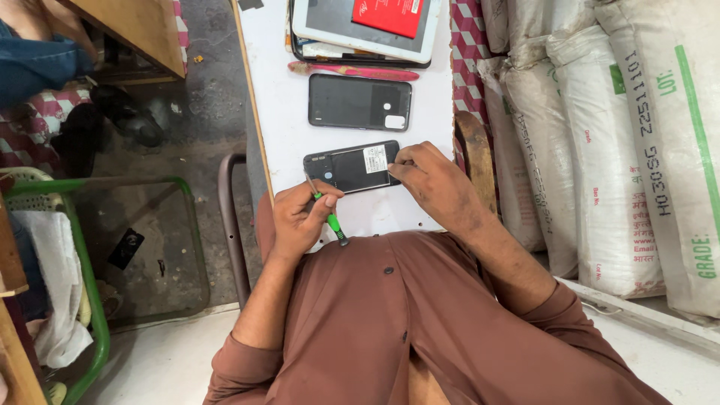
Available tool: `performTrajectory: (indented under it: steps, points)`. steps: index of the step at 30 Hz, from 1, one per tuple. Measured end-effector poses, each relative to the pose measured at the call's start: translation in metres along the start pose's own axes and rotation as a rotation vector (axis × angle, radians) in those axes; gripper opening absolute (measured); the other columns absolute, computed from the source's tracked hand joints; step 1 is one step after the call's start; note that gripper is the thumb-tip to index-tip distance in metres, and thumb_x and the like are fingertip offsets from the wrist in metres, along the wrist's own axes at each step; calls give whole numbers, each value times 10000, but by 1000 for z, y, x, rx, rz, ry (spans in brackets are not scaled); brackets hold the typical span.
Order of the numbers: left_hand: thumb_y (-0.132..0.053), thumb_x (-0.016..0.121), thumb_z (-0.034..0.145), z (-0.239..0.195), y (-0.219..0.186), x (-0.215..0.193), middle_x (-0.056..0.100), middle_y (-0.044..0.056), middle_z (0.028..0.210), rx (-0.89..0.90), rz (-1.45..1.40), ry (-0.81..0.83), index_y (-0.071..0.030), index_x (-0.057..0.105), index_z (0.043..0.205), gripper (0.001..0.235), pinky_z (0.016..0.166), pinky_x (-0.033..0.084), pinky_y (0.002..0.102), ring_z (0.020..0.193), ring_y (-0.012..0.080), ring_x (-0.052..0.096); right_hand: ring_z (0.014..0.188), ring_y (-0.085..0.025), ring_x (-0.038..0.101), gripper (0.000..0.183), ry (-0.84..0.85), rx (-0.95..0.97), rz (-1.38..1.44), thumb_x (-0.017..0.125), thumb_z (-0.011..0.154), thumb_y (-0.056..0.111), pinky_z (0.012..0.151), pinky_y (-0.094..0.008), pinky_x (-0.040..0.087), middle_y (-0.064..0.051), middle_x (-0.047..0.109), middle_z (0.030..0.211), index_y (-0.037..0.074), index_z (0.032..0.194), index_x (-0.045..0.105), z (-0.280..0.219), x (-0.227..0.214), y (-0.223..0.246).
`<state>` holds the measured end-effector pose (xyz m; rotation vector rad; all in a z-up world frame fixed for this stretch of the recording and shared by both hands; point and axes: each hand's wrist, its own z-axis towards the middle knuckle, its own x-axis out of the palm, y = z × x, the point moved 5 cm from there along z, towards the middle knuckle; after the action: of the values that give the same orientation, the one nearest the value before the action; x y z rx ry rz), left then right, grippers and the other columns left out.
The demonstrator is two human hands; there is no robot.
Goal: The person uses a screwdriver to pry open the back of a white tablet, then sets it aside. They pick up a purple smartphone, remove its back cover, and place it on the table. They then handle a black smartphone, removing a red protective film from its back and using the screwdriver to work on the device's edges.
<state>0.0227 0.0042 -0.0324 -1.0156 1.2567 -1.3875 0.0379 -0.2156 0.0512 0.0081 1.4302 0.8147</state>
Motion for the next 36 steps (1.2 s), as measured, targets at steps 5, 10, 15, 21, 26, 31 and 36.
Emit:
performTrajectory:
  steps: [5, 10, 15, 21, 26, 31, 36]
  points:
    - [-184, 683, 1014, 0, 1, 0, 628, 10, 702, 21, 20, -8, -3, 748, 966, 198, 567, 442, 230, 619, 75, 575, 1003, -245, 641, 171, 0, -52, -84, 735, 852, -2, 831, -355, 568, -77, 648, 1042, 12, 1022, 736, 0, 0, 2]
    - [-170, 683, 1011, 1, 0, -1, 635, 14, 705, 25, 10, -9, 0, 744, 956, 189, 564, 447, 229, 619, 73, 582, 999, -240, 634, 139, 33, -106, -143, 732, 865, 11, 847, -347, 567, -77, 651, 1042, -5, 1003, 723, 2, 2, 5]
    - [-158, 691, 999, 1, 0, 0, 643, 19, 705, 16, 16, -13, 4, 749, 952, 178, 547, 442, 225, 610, 71, 588, 1018, -241, 635, 163, 27, -172, -196, 710, 854, 3, 849, -342, 573, -100, 656, 1068, -33, 1013, 709, -2, 1, 9]
    - [-156, 690, 1011, 2, -1, 1, 651, 24, 725, 46, 30, -2, 13, 745, 967, 184, 562, 449, 227, 625, 73, 587, 995, -243, 633, 181, -14, -201, -188, 723, 849, -8, 826, -330, 585, -113, 649, 1066, -49, 1025, 703, -4, 5, 8]
    - [-154, 697, 999, 3, 2, 4, 680, 35, 747, -12, 35, 5, 13, 747, 966, 177, 538, 450, 221, 605, 65, 580, 960, -232, 631, 156, -44, -219, -172, 735, 870, -13, 781, -313, 588, -102, 638, 1051, -50, 1017, 699, -7, 6, 7]
    - [-157, 702, 998, 4, 0, 5, 688, 36, 759, -10, 49, -2, 8, 747, 969, 174, 533, 445, 216, 601, 62, 578, 951, -234, 639, 176, -119, -194, -95, 758, 855, -22, 790, -331, 583, -101, 646, 1036, -37, 1022, 704, -10, 3, -1]
    - [-168, 704, 994, 3, 3, 5, 675, 28, 736, -45, 17, 4, 6, 751, 959, 184, 526, 452, 210, 599, 60, 587, 974, -227, 646, 157, -255, 48, 139, 801, 876, -12, 850, -352, 538, -72, 676, 1037, 31, 1001, 716, -14, 3, -28]
